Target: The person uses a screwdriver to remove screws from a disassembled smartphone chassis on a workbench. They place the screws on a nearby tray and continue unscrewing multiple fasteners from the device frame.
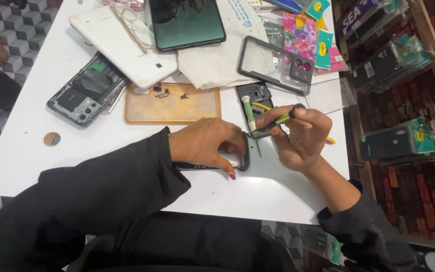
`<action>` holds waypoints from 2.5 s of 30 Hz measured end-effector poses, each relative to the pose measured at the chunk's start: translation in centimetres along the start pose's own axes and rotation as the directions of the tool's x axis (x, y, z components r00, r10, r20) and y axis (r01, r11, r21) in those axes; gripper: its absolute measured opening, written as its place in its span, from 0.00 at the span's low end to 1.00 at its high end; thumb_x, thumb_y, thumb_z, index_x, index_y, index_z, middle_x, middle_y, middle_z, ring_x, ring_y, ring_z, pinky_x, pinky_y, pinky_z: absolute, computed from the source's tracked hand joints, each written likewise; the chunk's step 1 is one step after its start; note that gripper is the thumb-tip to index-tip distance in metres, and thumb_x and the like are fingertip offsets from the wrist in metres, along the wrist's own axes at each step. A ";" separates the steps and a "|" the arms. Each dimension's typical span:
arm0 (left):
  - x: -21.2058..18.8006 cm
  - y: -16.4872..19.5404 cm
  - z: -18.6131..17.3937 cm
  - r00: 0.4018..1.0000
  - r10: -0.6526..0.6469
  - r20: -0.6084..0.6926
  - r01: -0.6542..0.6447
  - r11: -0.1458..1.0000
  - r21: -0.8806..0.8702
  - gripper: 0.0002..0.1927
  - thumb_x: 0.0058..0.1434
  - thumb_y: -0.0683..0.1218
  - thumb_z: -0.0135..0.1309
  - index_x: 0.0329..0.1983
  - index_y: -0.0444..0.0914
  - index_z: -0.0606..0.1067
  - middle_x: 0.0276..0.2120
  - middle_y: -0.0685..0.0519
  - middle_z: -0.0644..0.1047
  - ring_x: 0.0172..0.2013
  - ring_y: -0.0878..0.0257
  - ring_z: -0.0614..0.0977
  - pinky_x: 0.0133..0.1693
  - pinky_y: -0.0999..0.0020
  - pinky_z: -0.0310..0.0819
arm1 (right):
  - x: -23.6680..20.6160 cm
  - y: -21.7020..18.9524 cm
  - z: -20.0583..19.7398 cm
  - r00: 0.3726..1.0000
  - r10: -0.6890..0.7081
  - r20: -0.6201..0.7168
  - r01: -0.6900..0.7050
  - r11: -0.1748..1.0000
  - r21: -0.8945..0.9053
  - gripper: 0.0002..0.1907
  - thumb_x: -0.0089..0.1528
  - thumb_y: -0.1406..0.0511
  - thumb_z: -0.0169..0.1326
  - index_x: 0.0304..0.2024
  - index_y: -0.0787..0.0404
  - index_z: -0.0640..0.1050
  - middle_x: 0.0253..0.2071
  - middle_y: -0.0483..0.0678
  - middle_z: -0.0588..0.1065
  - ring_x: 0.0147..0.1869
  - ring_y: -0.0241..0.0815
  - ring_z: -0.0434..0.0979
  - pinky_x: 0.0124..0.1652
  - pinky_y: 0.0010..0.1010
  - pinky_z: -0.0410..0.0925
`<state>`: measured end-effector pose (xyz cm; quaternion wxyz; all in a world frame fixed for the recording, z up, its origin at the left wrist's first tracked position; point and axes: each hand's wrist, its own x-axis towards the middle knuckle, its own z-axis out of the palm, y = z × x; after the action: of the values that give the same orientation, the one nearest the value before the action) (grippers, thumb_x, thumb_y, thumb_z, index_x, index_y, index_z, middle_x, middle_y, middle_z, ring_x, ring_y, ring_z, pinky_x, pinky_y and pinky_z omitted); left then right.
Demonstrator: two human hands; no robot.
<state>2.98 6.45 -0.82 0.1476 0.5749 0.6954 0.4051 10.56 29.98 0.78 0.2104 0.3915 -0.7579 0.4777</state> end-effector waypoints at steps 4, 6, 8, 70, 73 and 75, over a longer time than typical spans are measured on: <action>-0.4 0.1 0.3 0.999 -0.014 0.046 0.012 0.999 0.053 0.13 0.49 0.54 0.66 0.36 0.45 0.85 0.33 0.57 0.81 0.32 0.58 0.83 0.32 0.60 0.73 | 0.2 0.3 -0.4 0.999 -0.004 -0.035 0.003 1.000 -0.018 0.37 0.67 0.84 0.44 0.69 0.48 0.50 0.49 0.62 0.72 0.51 0.50 0.80 0.50 0.39 0.78; -0.5 0.1 0.5 0.999 0.026 0.019 -0.027 0.998 0.061 0.11 0.51 0.53 0.65 0.36 0.45 0.85 0.35 0.57 0.81 0.32 0.57 0.83 0.32 0.60 0.74 | 0.3 0.5 -0.4 0.999 -0.009 -0.049 0.007 0.999 -0.034 0.38 0.67 0.84 0.45 0.70 0.48 0.49 0.49 0.61 0.73 0.49 0.49 0.80 0.50 0.38 0.77; -0.7 0.1 0.9 0.998 0.063 0.000 -0.062 0.994 0.094 0.08 0.51 0.50 0.64 0.33 0.44 0.85 0.34 0.56 0.81 0.32 0.55 0.83 0.32 0.59 0.73 | 0.3 0.7 -0.3 0.998 -0.022 -0.051 0.020 0.999 -0.035 0.38 0.67 0.84 0.45 0.70 0.49 0.50 0.48 0.61 0.73 0.49 0.48 0.80 0.49 0.36 0.76; -1.3 -1.5 -5.3 0.970 -0.233 0.072 0.176 0.872 0.457 0.22 0.35 0.54 0.75 0.30 0.38 0.83 0.25 0.48 0.81 0.33 0.49 0.83 0.36 0.55 0.74 | 0.2 1.4 5.1 0.994 0.071 0.077 -0.059 0.988 -0.143 0.43 0.66 0.82 0.54 0.67 0.48 0.43 0.50 0.62 0.74 0.50 0.51 0.84 0.49 0.38 0.82; -1.3 -1.5 -5.3 0.966 -0.249 0.071 0.191 0.870 0.454 0.23 0.35 0.54 0.75 0.30 0.38 0.83 0.25 0.48 0.81 0.34 0.49 0.83 0.36 0.55 0.74 | 0.2 1.3 5.1 0.995 0.079 0.068 -0.067 0.985 -0.161 0.43 0.66 0.81 0.54 0.67 0.48 0.44 0.50 0.62 0.74 0.50 0.50 0.84 0.49 0.38 0.82; -1.3 -1.4 -5.2 0.958 -0.275 0.075 0.214 0.867 0.449 0.23 0.35 0.54 0.75 0.31 0.38 0.83 0.26 0.48 0.81 0.34 0.49 0.83 0.36 0.55 0.74 | 0.2 1.3 5.1 0.994 0.081 0.072 -0.069 0.984 -0.162 0.43 0.66 0.82 0.54 0.67 0.48 0.44 0.50 0.62 0.74 0.50 0.50 0.84 0.49 0.38 0.82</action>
<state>-1.11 3.21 1.10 0.1125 0.5269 0.8238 0.1765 9.66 25.69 -2.15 0.1932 0.3630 -0.8154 0.4075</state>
